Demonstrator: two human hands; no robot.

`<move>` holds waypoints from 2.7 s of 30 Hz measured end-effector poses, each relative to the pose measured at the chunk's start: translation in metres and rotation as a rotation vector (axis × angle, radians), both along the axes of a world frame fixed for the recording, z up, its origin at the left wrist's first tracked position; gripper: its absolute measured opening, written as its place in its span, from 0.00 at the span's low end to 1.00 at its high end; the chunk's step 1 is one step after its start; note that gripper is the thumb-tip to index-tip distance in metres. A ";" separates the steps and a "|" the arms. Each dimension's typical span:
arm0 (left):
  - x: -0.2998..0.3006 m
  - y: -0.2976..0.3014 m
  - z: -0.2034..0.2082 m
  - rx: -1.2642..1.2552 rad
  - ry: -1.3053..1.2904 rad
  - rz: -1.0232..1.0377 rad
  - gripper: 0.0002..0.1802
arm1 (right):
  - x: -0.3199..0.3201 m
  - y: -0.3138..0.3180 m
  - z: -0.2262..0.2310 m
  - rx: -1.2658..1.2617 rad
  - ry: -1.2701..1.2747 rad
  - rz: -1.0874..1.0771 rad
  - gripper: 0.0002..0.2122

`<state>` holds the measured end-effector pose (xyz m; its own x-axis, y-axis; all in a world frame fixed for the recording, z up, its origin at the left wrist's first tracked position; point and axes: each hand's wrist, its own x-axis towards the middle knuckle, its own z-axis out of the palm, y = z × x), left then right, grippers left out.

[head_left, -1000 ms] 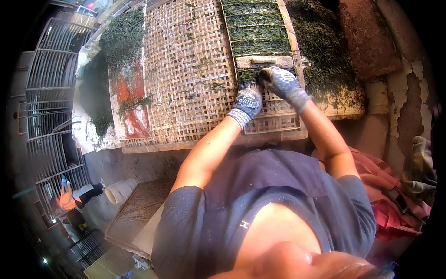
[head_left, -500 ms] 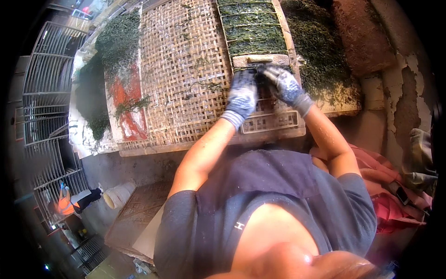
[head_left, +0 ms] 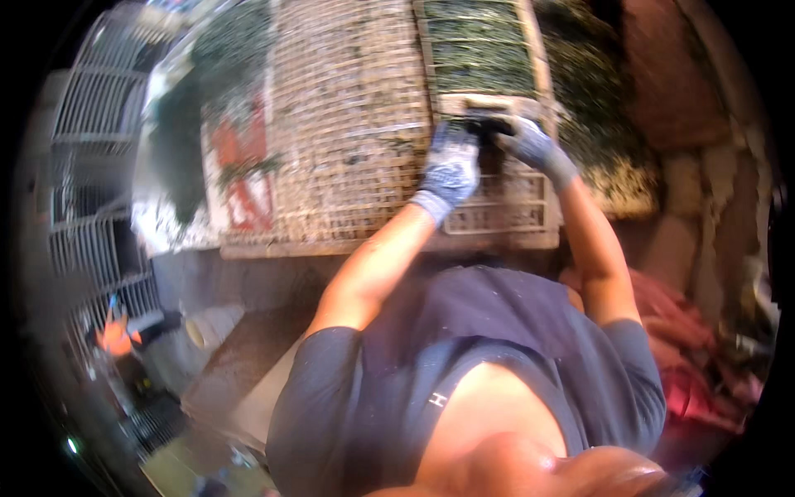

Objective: The person sorts through bundles of greenery on a table and packs them into a rectangular tray divider.

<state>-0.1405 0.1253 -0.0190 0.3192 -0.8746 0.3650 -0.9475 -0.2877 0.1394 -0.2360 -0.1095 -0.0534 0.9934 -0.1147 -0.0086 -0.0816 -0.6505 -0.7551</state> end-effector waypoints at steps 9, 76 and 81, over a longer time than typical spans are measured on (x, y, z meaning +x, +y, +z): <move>0.062 0.150 0.034 -0.090 0.078 0.284 0.25 | 0.022 0.063 0.097 -0.107 -0.353 -0.225 0.16; -0.042 -0.105 0.014 0.313 -0.045 0.207 0.40 | -0.084 -0.277 0.047 0.081 -0.369 -0.671 0.28; -0.041 -0.104 0.013 0.249 -0.030 0.157 0.39 | -0.098 -0.318 0.068 0.438 -0.236 -0.660 0.29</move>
<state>-0.1813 0.0211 -0.0057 0.4501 -0.8792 0.1564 -0.8914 -0.4529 0.0190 -0.3343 -0.4272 0.0151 0.7039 -0.7102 0.0128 -0.1512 -0.1674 -0.9742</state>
